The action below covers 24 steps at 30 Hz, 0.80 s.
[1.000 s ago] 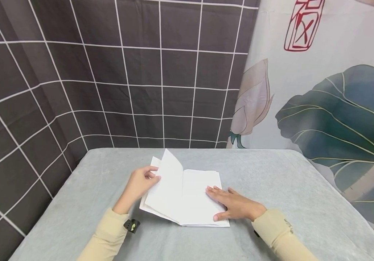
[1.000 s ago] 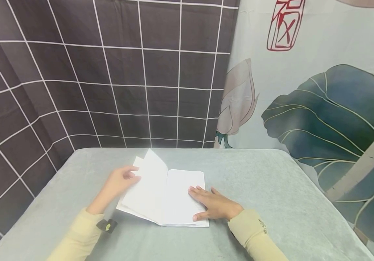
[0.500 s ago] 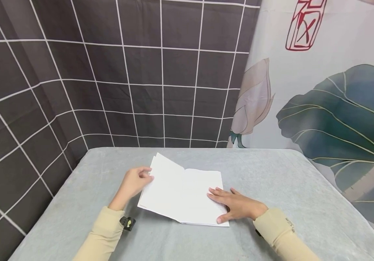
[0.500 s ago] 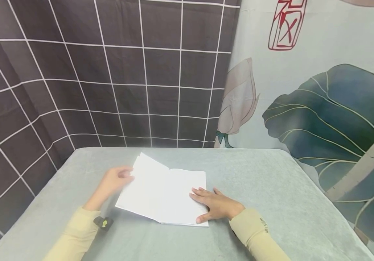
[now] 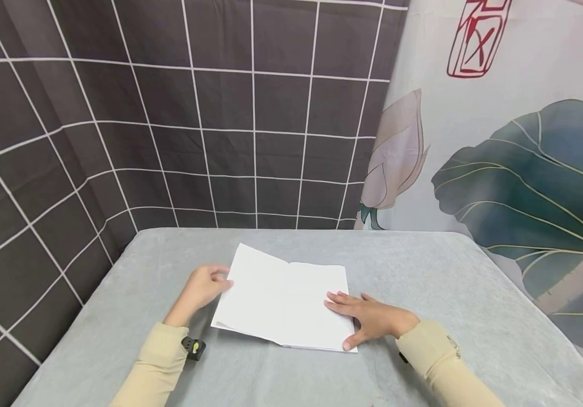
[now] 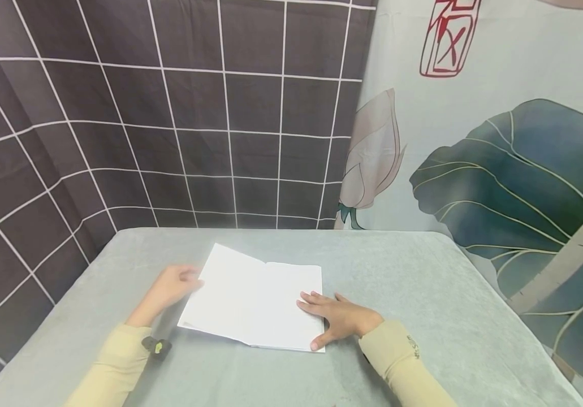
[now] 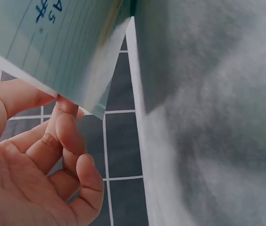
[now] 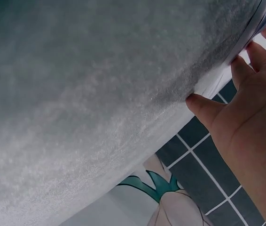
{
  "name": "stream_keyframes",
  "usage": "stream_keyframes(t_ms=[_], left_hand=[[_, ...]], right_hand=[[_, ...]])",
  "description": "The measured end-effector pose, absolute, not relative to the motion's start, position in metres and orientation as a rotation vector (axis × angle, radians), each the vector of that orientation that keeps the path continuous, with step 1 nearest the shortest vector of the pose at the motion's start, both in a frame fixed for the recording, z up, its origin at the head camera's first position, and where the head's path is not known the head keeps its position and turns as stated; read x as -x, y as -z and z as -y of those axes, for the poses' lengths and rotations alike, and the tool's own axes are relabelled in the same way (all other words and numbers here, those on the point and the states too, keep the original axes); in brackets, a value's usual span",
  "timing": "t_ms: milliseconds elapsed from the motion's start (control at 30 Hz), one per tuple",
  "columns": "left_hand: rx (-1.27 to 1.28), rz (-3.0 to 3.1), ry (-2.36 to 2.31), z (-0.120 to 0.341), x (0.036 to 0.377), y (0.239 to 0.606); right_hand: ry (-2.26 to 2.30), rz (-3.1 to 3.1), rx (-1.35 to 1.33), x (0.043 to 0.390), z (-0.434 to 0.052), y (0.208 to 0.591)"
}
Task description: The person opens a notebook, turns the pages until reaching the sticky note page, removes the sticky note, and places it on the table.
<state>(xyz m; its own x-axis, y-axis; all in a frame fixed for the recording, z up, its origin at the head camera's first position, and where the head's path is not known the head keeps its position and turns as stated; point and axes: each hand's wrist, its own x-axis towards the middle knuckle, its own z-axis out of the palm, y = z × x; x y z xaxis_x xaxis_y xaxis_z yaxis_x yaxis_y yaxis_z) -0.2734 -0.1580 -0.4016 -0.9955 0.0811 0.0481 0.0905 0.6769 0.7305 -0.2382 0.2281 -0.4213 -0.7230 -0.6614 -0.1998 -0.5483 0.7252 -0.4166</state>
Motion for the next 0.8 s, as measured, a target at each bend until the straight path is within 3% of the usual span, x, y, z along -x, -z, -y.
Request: stream_keyframes(t_ms=[800], left_hand=[[0.136, 2.960, 1.260, 0.168, 0.276, 0.418]], right_hand=[[0.511, -2.605, 0.912, 0.239, -0.225, 0.420]])
